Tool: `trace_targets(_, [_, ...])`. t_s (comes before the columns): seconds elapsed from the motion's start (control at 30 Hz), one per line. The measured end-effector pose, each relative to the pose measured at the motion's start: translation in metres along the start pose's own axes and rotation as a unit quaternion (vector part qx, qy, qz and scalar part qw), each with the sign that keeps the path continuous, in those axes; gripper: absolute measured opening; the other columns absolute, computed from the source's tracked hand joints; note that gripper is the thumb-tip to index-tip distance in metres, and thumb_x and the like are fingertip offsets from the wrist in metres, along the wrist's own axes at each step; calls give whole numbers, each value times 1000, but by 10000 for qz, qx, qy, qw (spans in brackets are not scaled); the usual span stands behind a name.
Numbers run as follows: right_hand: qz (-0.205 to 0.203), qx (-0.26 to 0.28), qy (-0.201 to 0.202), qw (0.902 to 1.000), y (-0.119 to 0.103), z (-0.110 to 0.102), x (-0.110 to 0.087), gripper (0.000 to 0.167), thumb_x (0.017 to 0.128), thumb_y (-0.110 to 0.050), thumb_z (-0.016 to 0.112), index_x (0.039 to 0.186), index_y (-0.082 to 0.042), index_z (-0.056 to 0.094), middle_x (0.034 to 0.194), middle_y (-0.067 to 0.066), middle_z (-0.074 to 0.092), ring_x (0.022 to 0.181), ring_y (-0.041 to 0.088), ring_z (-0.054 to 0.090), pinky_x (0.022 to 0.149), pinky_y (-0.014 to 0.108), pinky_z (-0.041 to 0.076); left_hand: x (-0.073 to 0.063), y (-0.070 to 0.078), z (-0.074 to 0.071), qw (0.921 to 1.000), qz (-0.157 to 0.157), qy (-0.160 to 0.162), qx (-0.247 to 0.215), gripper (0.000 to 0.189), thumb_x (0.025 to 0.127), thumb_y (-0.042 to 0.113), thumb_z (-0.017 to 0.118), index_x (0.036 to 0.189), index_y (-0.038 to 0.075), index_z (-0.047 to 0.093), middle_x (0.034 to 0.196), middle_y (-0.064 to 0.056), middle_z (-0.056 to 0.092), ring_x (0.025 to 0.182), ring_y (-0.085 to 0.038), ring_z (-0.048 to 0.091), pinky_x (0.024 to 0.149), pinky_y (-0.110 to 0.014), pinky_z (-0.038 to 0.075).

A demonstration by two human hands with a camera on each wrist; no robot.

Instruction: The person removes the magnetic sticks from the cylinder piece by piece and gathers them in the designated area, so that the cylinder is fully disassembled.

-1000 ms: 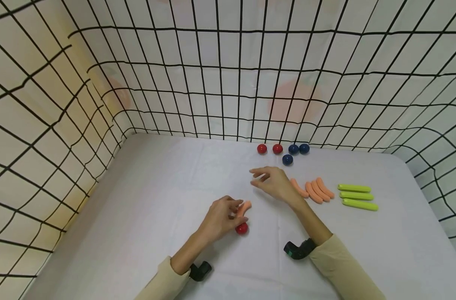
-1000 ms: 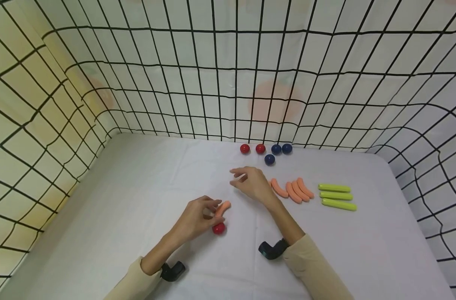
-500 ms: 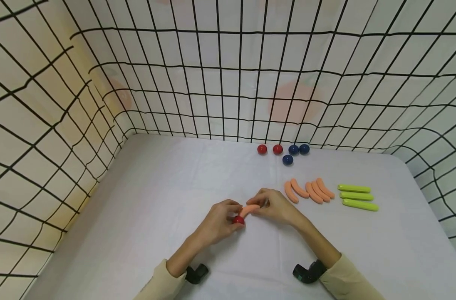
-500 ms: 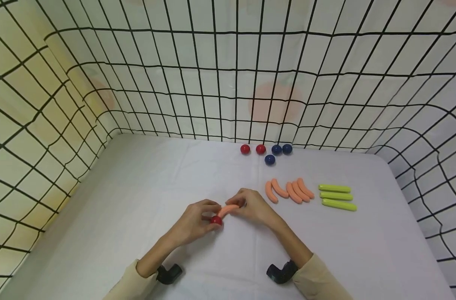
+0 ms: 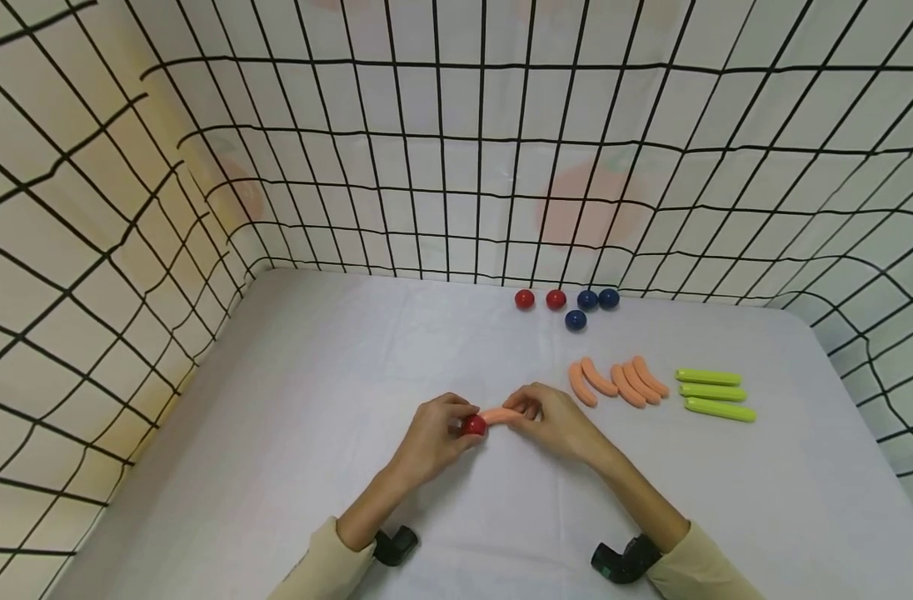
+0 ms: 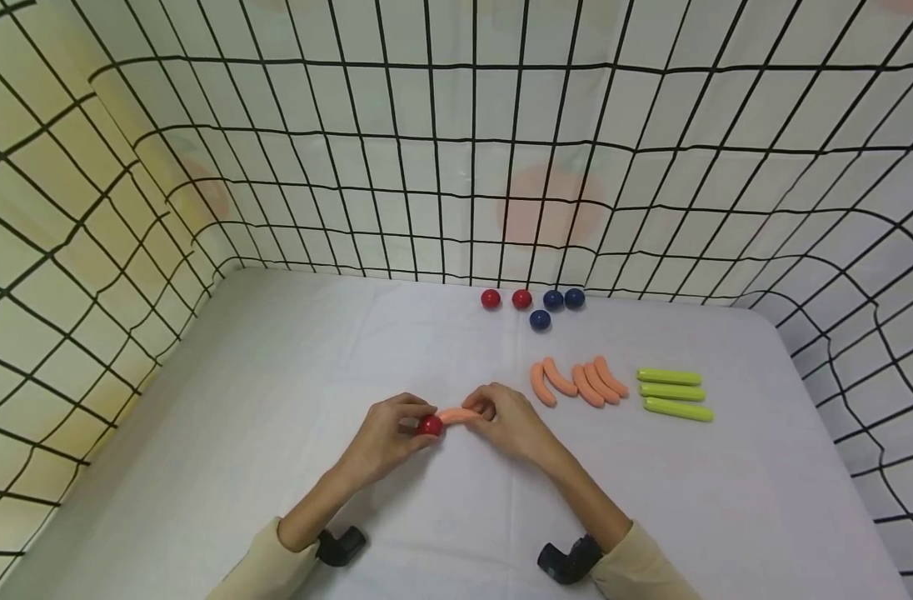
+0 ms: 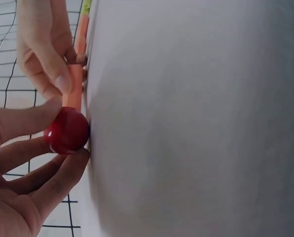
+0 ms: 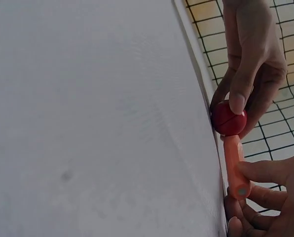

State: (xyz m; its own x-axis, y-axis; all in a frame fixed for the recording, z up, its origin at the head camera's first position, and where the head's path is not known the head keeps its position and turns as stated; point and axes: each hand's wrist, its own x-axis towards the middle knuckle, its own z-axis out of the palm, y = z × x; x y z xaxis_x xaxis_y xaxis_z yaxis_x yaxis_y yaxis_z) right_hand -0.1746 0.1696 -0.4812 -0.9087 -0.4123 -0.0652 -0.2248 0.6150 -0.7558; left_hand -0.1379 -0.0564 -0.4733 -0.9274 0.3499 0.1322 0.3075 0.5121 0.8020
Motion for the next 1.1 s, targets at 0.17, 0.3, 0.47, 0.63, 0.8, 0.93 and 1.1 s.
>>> trace_targets(0.17, [32,186,-85,9998,0,1,-2,22,99,-29,71,112,-12,76,90,0,68,80,12,59,69,22,47,1,1,2,9998,56,134,131,32,84,-6,81,113,-15,72,105,-21,71,96,-31,75,79,-29,64])
trace_targets(0.3, [237,1001,-353,9941,4,0,-3,26,103,-26,66,117,-5,72,79,5,70,68,14,63,61,22,50,2,1,1,9999,9,99,107,30,85,-5,80,113,-13,73,106,-20,72,97,-31,75,80,-30,64])
trace_targets(0.47, [386,2006,-651,9768,11,-2,-6,36,106,-23,60,129,5,66,89,17,76,71,13,68,63,24,59,3,2,0,10000,2,61,66,28,85,-7,79,112,-14,73,105,-21,71,96,-31,75,80,-31,65])
trace_targets(0.63, [835,2931,-725,9497,14,-3,-12,45,107,-22,59,140,8,58,108,23,77,81,10,71,69,22,59,5,0,2,9999,97,78,89,27,85,-8,79,111,-15,73,105,-22,71,96,-32,75,80,-33,65])
trace_targets(0.8, [1236,3360,-451,9326,13,-2,-16,48,105,-22,63,142,8,57,107,16,78,82,7,72,69,21,58,6,-1,3,9998,146,105,48,27,85,-9,79,111,-15,73,105,-22,71,96,-31,75,79,-32,65])
trace_targets(0.93, [1510,3622,-200,9196,14,-4,-19,47,102,-18,66,141,8,58,101,8,80,82,7,73,70,20,59,7,0,3,9999,131,60,-32,27,85,-8,79,110,-15,73,105,-23,71,96,-32,75,79,-29,64])
trace_targets(1.1, [1639,3744,553,9110,16,-14,-24,49,100,-20,70,141,5,59,93,-3,80,80,5,72,74,19,60,5,0,0,9999,-27,64,-76,28,83,-7,81,109,-14,74,105,-21,72,96,-30,76,78,-26,64])
